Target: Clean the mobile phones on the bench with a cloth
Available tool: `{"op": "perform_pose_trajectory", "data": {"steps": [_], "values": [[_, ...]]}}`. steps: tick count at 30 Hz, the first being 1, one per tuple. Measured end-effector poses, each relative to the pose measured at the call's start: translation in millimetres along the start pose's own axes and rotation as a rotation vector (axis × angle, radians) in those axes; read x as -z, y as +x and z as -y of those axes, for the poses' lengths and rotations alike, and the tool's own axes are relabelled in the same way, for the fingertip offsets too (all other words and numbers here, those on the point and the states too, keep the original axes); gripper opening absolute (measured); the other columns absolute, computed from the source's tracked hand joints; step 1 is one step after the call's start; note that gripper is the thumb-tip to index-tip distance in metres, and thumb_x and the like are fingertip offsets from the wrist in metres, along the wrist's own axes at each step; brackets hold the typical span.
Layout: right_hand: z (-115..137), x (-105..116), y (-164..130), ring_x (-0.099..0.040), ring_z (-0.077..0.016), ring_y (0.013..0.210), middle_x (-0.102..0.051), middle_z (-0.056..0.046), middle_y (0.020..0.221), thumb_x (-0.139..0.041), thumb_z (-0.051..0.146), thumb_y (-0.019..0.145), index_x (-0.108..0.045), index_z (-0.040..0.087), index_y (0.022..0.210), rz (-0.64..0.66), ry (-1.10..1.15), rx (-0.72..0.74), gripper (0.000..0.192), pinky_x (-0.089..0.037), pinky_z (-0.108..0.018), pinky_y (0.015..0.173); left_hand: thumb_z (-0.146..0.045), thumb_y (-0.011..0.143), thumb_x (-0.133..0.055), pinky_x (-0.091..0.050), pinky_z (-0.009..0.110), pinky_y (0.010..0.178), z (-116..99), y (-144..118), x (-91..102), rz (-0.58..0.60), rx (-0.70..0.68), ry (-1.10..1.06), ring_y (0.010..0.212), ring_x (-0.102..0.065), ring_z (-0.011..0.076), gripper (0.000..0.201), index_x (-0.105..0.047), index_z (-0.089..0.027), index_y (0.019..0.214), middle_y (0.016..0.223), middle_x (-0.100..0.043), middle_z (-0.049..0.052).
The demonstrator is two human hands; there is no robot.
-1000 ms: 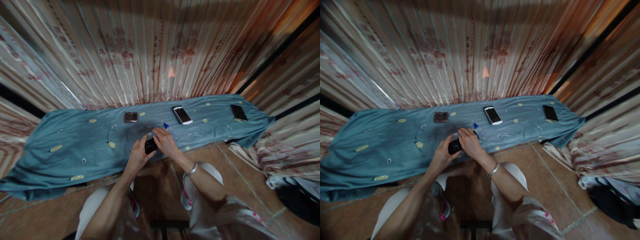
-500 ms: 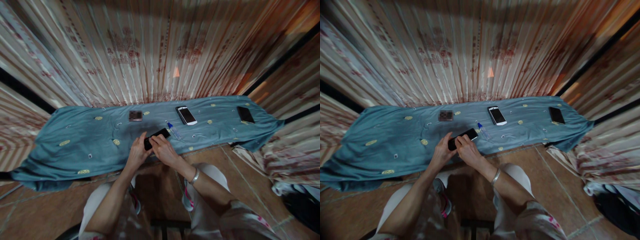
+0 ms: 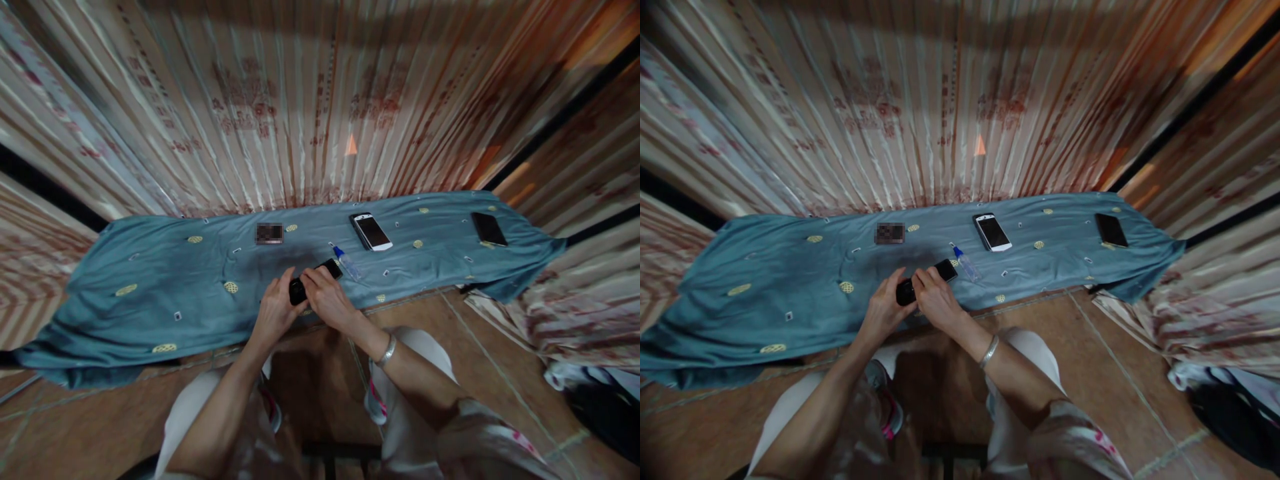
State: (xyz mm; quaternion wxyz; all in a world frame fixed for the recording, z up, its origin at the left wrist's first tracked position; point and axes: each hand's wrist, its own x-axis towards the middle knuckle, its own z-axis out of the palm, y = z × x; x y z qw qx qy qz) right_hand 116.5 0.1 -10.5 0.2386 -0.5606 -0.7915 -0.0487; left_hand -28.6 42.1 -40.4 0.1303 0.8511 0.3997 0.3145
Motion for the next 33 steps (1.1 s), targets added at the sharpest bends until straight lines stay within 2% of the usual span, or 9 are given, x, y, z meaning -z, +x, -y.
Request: {"op": "perform_pose_trajectory", "data": {"steps": [7,12,17,21,26,29,33], "values": [[9,4,-9,-0.050,-0.0228,0.088,-0.059,-0.011,0.094,-0.045,0.010,0.087,-0.061,0.011,0.099,0.083,-0.034,0.074,0.020,-0.049,-0.036,0.079,-0.030,0.073,-0.065,-0.049,0.037,0.080,15,3,10.4,-0.053,0.063,0.047,0.090,-0.061,0.0230,0.066,-0.035,-0.018,0.131,0.097,-0.063,0.008],[6,6,-6,-0.050,-0.0228,0.089,-0.059,-0.011,0.094,-0.044,0.009,0.087,-0.061,0.012,0.099,0.073,-0.015,0.052,0.020,-0.049,-0.036,0.078,-0.029,0.073,-0.065,-0.050,0.037,0.079,9,2,8.1,-0.056,0.036,0.049,0.089,-0.061,0.0232,0.066,-0.036,-0.018,0.130,0.096,-0.063,0.008],[2,7,2,-0.050,-0.0230,0.088,-0.059,-0.010,0.091,-0.044,0.010,0.088,-0.061,0.010,0.098,0.052,-0.045,0.025,0.020,-0.049,-0.034,0.080,-0.026,0.070,-0.067,-0.050,0.035,0.080,0,0,1.8,0.001,0.009,0.024,0.089,-0.061,0.0227,0.067,-0.036,-0.019,0.130,0.096,-0.063,0.007],[4,5,-1,-0.050,-0.0228,0.089,-0.059,-0.011,0.095,-0.047,0.010,0.087,-0.060,0.009,0.104,0.052,-0.048,0.053,0.022,-0.049,-0.034,0.080,-0.027,0.070,-0.068,-0.050,0.035,0.080,7,2,5.3,-0.031,0.021,0.032,0.090,-0.062,0.0231,0.068,-0.036,-0.018,0.130,0.098,-0.064,0.008],[9,4,-8,-0.050,-0.0226,0.088,-0.059,-0.011,0.093,-0.049,0.011,0.086,-0.061,0.009,0.100,0.074,-0.026,0.086,0.018,-0.049,-0.035,0.078,-0.029,0.069,-0.069,-0.051,0.036,0.079,14,5,11.7,-0.078,0.056,0.061,0.088,-0.062,0.0230,0.069,-0.036,-0.019,0.129,0.095,-0.064,0.006],[3,4,-6,-0.050,-0.0219,0.088,-0.060,-0.010,0.094,-0.046,0.011,0.088,-0.062,0.011,0.100,0.045,-0.006,0.065,0.020,-0.049,-0.034,0.079,-0.029,0.068,-0.070,-0.051,0.036,0.079,10,3,10.1,-0.063,0.050,0.059,0.089,-0.062,0.0227,0.069,-0.038,-0.018,0.129,0.096,-0.064,0.007],[-19,3,1,-0.051,-0.0222,0.092,-0.062,-0.011,0.101,-0.042,0.012,0.090,-0.063,0.012,0.103,-0.038,-0.007,-0.019,0.025,-0.049,-0.035,0.083,-0.031,0.068,-0.071,-0.051,0.036,0.081,5,1,6.9,-0.047,0.019,0.051,0.091,-0.062,0.0228,0.072,-0.037,-0.017,0.130,0.098,-0.064,0.007]]}}
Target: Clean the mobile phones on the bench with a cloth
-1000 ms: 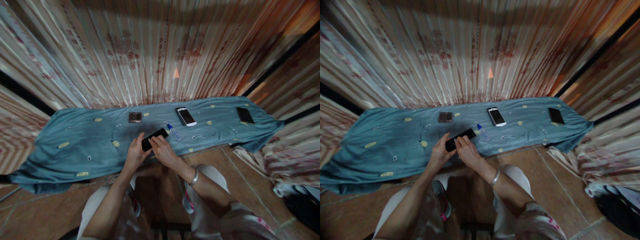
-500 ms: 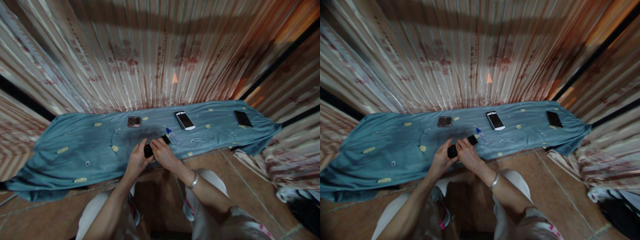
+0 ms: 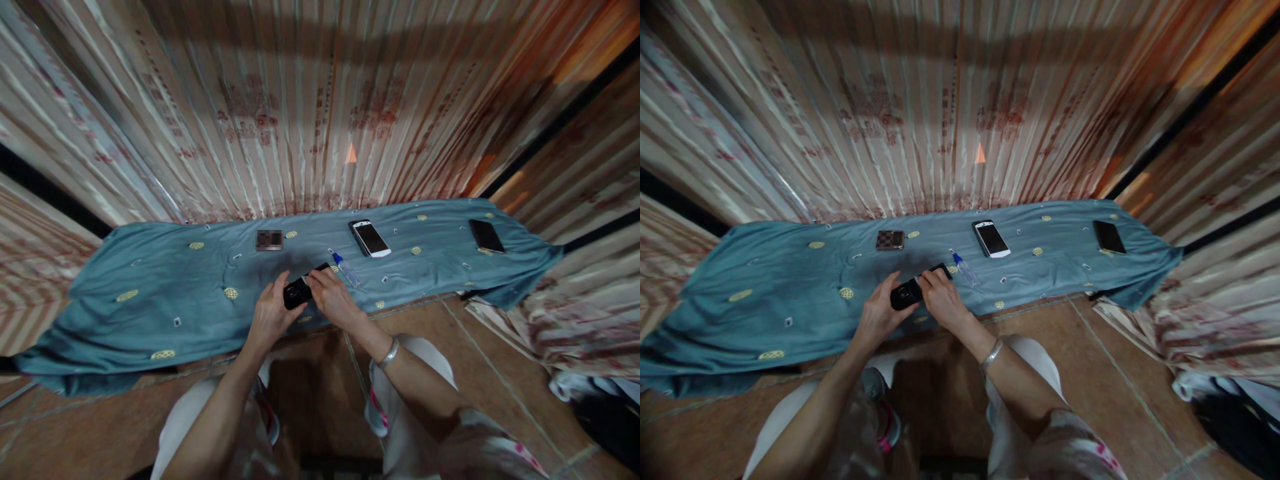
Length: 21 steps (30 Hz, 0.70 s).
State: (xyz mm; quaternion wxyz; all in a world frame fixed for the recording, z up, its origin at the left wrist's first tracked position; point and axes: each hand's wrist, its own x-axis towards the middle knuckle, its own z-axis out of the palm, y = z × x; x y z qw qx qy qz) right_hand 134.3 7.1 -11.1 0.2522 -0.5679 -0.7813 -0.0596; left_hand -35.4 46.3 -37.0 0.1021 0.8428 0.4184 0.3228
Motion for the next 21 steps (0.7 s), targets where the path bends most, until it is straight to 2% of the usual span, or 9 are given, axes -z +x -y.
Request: {"op": "perform_pose_trajectory", "data": {"steps": [4,10,12,17,19,21], "values": [[-9,-3,2,-0.051,-0.0228,0.095,-0.062,-0.013,0.105,-0.040,0.012,0.091,-0.062,0.010,0.109,-0.041,-0.001,-0.085,0.029,-0.048,-0.036,0.087,-0.032,0.066,-0.072,-0.051,0.036,0.082,0,1,1.3,-0.026,0.001,0.007,0.092,-0.061,0.0235,0.075,-0.036,-0.017,0.130,0.098,-0.064,0.008],[13,-8,-5,-0.048,-0.0236,0.104,-0.058,-0.016,0.117,-0.039,0.011,0.090,-0.056,0.004,0.119,-0.032,0.031,0.082,0.035,-0.046,-0.035,0.094,-0.028,0.070,-0.068,-0.051,0.035,0.079,-1,-1,3.6,-0.015,-0.032,0.006,0.089,-0.062,0.0223,0.068,-0.037,-0.017,0.130,0.096,-0.064,0.007],[6,-9,-2,-0.049,-0.0230,0.103,-0.059,-0.015,0.116,-0.038,0.010,0.090,-0.057,0.005,0.118,-0.040,0.033,0.057,0.035,-0.047,-0.035,0.093,-0.030,0.069,-0.070,-0.051,0.035,0.079,1,-1,3.9,-0.030,-0.032,0.011,0.089,-0.062,0.0227,0.070,-0.037,-0.017,0.130,0.096,-0.064,0.007],[-30,-9,6,-0.052,-0.0235,0.100,-0.061,-0.014,0.110,-0.041,0.009,0.088,-0.061,0.010,0.114,-0.091,-0.031,-0.125,0.033,-0.047,-0.037,0.092,-0.035,0.068,-0.071,-0.051,0.037,0.081,5,0,6.3,-0.068,-0.021,0.019,0.092,-0.062,0.0230,0.073,-0.036,-0.017,0.130,0.097,-0.064,0.007],[-33,-10,4,-0.052,-0.0240,0.100,-0.061,-0.015,0.111,-0.042,0.009,0.088,-0.061,0.009,0.114,-0.086,-0.044,-0.146,0.033,-0.047,-0.037,0.092,-0.035,0.067,-0.072,-0.051,0.036,0.081,7,1,7.5,-0.072,-0.015,0.017,0.092,-0.062,0.0231,0.074,-0.036,-0.017,0.130,0.097,-0.064,0.007],[-26,-10,1,-0.052,-0.0243,0.100,-0.060,-0.016,0.112,-0.042,0.008,0.087,-0.060,0.006,0.115,-0.075,-0.039,-0.127,0.033,-0.047,-0.037,0.091,-0.033,0.067,-0.072,-0.051,0.036,0.081,7,2,8.2,-0.078,-0.007,0.018,0.091,-0.062,0.0231,0.075,-0.036,-0.017,0.130,0.097,-0.064,0.007]]}}
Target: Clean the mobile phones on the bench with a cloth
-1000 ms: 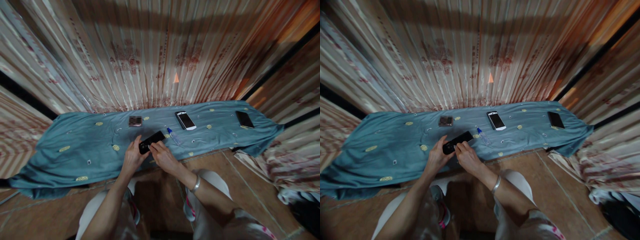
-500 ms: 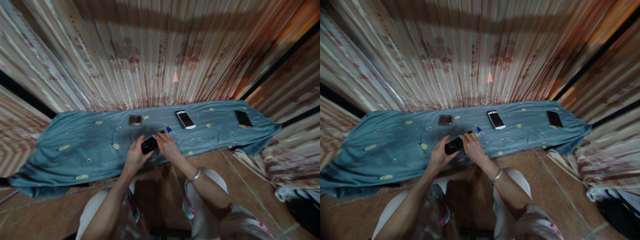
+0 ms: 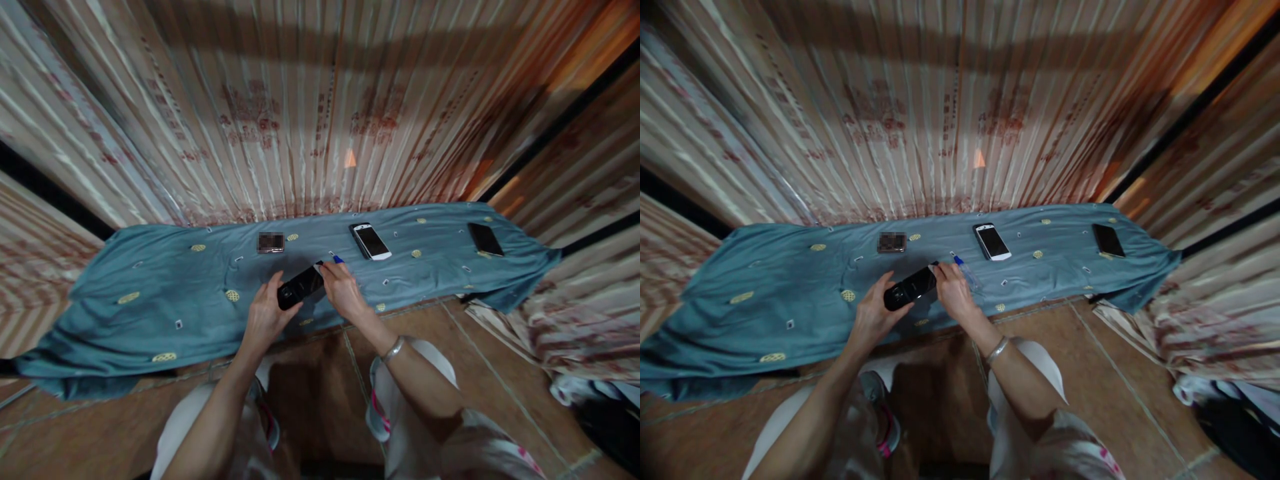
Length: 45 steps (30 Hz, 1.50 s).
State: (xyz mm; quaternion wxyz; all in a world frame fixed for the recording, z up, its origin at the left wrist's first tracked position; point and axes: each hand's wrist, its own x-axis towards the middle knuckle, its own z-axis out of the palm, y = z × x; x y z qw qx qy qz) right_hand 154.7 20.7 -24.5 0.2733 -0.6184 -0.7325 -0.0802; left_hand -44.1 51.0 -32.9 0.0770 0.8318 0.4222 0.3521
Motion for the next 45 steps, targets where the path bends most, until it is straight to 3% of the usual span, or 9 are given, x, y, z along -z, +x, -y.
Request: {"op": "perform_pose_trajectory", "data": {"steps": [6,11,16,23,31,39,45], "values": [[39,2,-12,-0.049,-0.0238,0.103,-0.057,-0.015,0.116,-0.041,0.009,0.088,-0.055,0.007,0.120,0.057,0.064,0.150,0.035,-0.047,-0.039,0.093,-0.030,0.068,-0.071,-0.051,0.036,0.079,-3,0,-1.7,0.017,0.001,0.007,0.090,-0.062,0.0229,0.072,-0.037,-0.017,0.130,0.096,-0.064,0.007],[53,6,-14,-0.049,-0.0239,0.099,-0.057,-0.016,0.112,-0.043,0.009,0.087,-0.057,0.004,0.115,0.112,0.056,0.188,0.032,-0.049,-0.036,0.090,-0.028,0.069,-0.070,-0.051,0.035,0.079,0,-1,-1.4,0.031,-0.008,-0.012,0.087,-0.061,0.0221,0.070,-0.037,-0.016,0.129,0.095,-0.064,0.007],[51,8,-14,-0.049,-0.0228,0.097,-0.058,-0.013,0.108,-0.042,0.009,0.087,-0.059,0.008,0.111,0.144,0.049,0.206,0.029,-0.049,-0.036,0.088,-0.028,0.070,-0.068,-0.050,0.035,0.079,3,-1,-3.1,0.014,0.009,-0.006,0.088,-0.061,0.0226,0.068,-0.037,-0.016,0.129,0.095,-0.064,0.008],[44,9,-9,-0.048,-0.0231,0.099,-0.058,-0.015,0.110,-0.040,0.008,0.088,-0.059,0.007,0.111,0.121,0.048,0.168,0.030,-0.048,-0.036,0.091,-0.028,0.071,-0.068,-0.050,0.035,0.081,-12,-5,-7.2,0.106,-0.024,-0.032,0.091,-0.061,0.0226,0.065,-0.038,-0.016,0.128,0.099,-0.063,0.009],[51,11,-19,-0.049,-0.0229,0.100,-0.059,-0.014,0.110,-0.041,0.009,0.088,-0.060,0.008,0.109,0.156,0.070,0.227,0.028,-0.048,-0.037,0.090,-0.029,0.069,-0.069,-0.050,0.036,0.081,5,0,-0.8,0.039,0.026,0.012,0.091,-0.060,0.0231,0.071,-0.036,-0.018,0.130,0.098,-0.063,0.007],[41,12,-8,-0.049,-0.0230,0.098,-0.058,-0.014,0.110,-0.040,0.009,0.088,-0.060,0.009,0.108,0.115,0.073,0.171,0.029,-0.048,-0.038,0.092,-0.025,0.070,-0.067,-0.050,0.036,0.082,-16,-6,-11.3,0.116,-0.036,-0.046,0.093,-0.060,0.0238,0.064,-0.039,-0.015,0.127,0.103,-0.062,0.011],[48,11,-14,-0.048,-0.0239,0.101,-0.057,-0.015,0.114,-0.043,0.009,0.087,-0.058,0.006,0.113,0.117,0.056,0.227,0.030,-0.047,-0.037,0.092,-0.020,0.069,-0.065,-0.050,0.038,0.083,-12,-5,-9.9,0.107,0.002,-0.056,0.095,-0.060,0.0243,0.065,-0.038,-0.012,0.128,0.102,-0.063,0.013]]}}
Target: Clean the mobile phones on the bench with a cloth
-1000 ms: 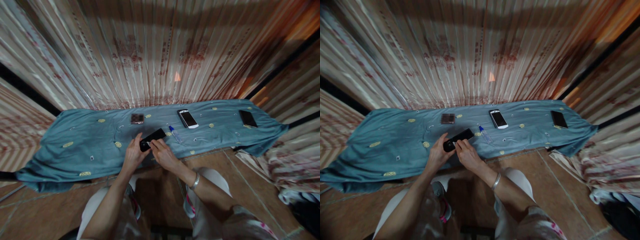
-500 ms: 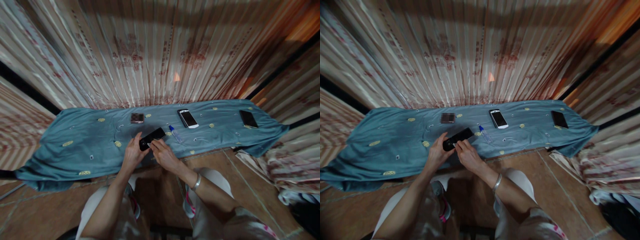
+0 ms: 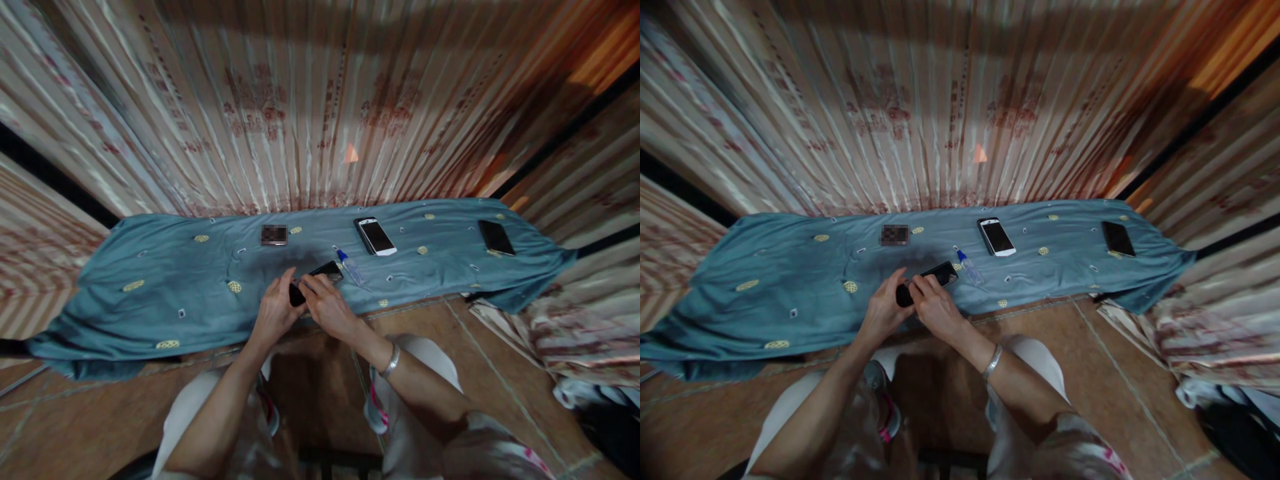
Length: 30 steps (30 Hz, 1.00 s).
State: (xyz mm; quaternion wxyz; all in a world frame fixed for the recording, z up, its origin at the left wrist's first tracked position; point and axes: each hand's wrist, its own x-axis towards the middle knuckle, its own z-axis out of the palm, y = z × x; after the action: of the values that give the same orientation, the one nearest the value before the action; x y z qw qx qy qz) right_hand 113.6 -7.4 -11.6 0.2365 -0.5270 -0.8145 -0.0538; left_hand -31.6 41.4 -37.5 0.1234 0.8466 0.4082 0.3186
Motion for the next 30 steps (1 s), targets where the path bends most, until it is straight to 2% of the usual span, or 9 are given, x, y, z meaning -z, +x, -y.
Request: {"op": "perform_pose_trajectory", "data": {"steps": [7,13,20,24,30], "values": [[-2,-2,0,-0.048,-0.0235,0.105,-0.055,-0.015,0.118,-0.044,0.008,0.086,-0.059,0.009,0.112,-0.009,0.013,-0.013,0.030,-0.047,-0.038,0.094,-0.019,0.068,-0.065,-0.049,0.040,0.086,-3,-1,-3.0,0.030,0.016,-0.037,0.099,-0.060,0.0251,0.070,-0.034,-0.014,0.131,0.105,-0.062,0.013],[10,-4,0,-0.048,-0.0226,0.106,-0.054,-0.014,0.120,-0.046,0.007,0.085,-0.062,0.010,0.104,0.030,0.062,0.064,0.026,-0.048,-0.037,0.094,-0.007,0.068,-0.053,-0.049,0.038,0.087,1,0,-1.4,0.028,0.003,-0.065,0.103,-0.060,0.0239,0.069,-0.032,-0.014,0.133,0.108,-0.062,0.013],[-7,0,-2,-0.045,-0.0244,0.112,-0.053,-0.015,0.122,-0.044,0.005,0.084,-0.062,0.011,0.106,-0.020,0.064,0.006,0.028,-0.047,-0.041,0.095,-0.024,0.067,-0.067,-0.051,0.038,0.081,2,3,2.4,-0.004,0.073,-0.037,0.093,-0.062,0.0241,0.074,-0.032,-0.015,0.132,0.101,-0.063,0.011],[-9,-1,-1,-0.046,-0.0243,0.112,-0.053,-0.015,0.122,-0.045,0.005,0.084,-0.060,0.010,0.110,0.003,0.062,-0.008,0.031,-0.046,-0.041,0.097,-0.022,0.066,-0.068,-0.050,0.037,0.083,-2,1,-1.9,0.020,0.036,-0.049,0.095,-0.062,0.0239,0.074,-0.033,-0.015,0.131,0.100,-0.064,0.010],[6,-4,0,-0.046,-0.0228,0.110,-0.054,-0.014,0.121,-0.044,0.006,0.085,-0.062,0.011,0.106,0.026,0.101,0.030,0.028,-0.047,-0.039,0.097,-0.013,0.066,-0.062,-0.049,0.037,0.084,0,1,-0.9,0.027,0.021,-0.053,0.099,-0.061,0.0238,0.074,-0.031,-0.015,0.133,0.105,-0.063,0.011]]}}
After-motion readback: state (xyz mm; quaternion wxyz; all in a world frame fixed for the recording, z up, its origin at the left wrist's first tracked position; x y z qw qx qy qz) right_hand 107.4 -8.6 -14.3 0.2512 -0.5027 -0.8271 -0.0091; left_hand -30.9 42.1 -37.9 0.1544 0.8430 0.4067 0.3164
